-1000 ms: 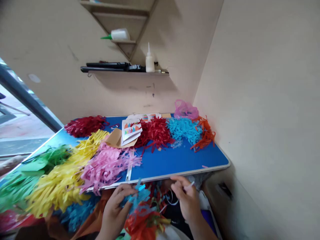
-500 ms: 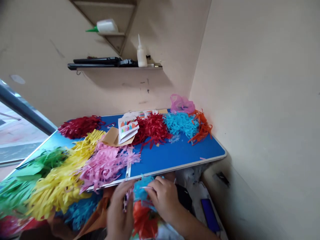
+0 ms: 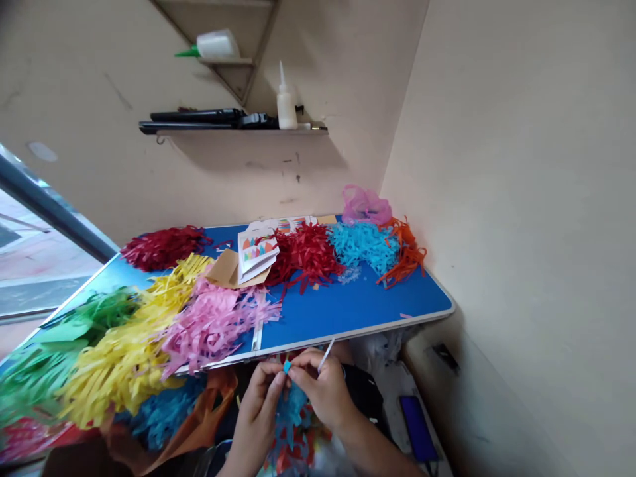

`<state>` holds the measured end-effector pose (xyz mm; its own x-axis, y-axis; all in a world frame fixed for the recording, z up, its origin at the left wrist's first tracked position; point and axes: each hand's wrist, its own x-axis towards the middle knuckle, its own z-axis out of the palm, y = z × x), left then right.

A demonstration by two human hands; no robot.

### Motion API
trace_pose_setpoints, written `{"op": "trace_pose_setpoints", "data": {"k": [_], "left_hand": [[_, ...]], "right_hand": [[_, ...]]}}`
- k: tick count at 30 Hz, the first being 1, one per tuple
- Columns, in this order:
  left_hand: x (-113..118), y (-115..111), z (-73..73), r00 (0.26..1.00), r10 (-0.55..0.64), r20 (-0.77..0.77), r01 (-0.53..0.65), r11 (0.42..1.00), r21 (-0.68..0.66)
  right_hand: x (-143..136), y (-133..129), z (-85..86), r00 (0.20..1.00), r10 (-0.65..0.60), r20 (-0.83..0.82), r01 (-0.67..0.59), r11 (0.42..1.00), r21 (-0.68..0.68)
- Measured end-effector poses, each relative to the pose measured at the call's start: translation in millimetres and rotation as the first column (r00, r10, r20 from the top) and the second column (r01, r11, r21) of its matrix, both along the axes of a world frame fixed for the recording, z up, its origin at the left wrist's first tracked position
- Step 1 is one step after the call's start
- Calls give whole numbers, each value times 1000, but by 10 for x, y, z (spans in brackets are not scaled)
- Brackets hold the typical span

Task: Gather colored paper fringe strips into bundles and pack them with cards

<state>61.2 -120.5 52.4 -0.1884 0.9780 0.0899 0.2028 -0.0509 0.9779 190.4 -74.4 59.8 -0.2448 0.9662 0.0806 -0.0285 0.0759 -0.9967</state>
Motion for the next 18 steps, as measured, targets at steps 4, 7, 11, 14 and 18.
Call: {"op": "trace_pose_setpoints", "data": {"k": [4, 7, 11, 14, 18], "left_hand": [[-19, 3, -137, 992, -16, -127, 35, 989, 144], [-70, 23, -185, 980, -57, -193, 94, 977, 189], [-158, 52, -85, 986, -150, -79, 151, 988, 13], [-201, 61, -16, 965, -164, 207, 194, 971, -137], [-200, 80, -22, 794, 63, 605, 199, 912, -358]], "right_hand": [[6, -21, -31, 989, -108, 103, 97, 989, 109], [6, -44, -78, 978, -163, 132, 137, 973, 187], [38, -6, -137, 974, -106, 199, 75, 985, 158], [106, 54, -164, 986, -16, 169, 22, 999, -31], [179, 65, -122, 980, -10, 197, 5, 1000, 24]]}}
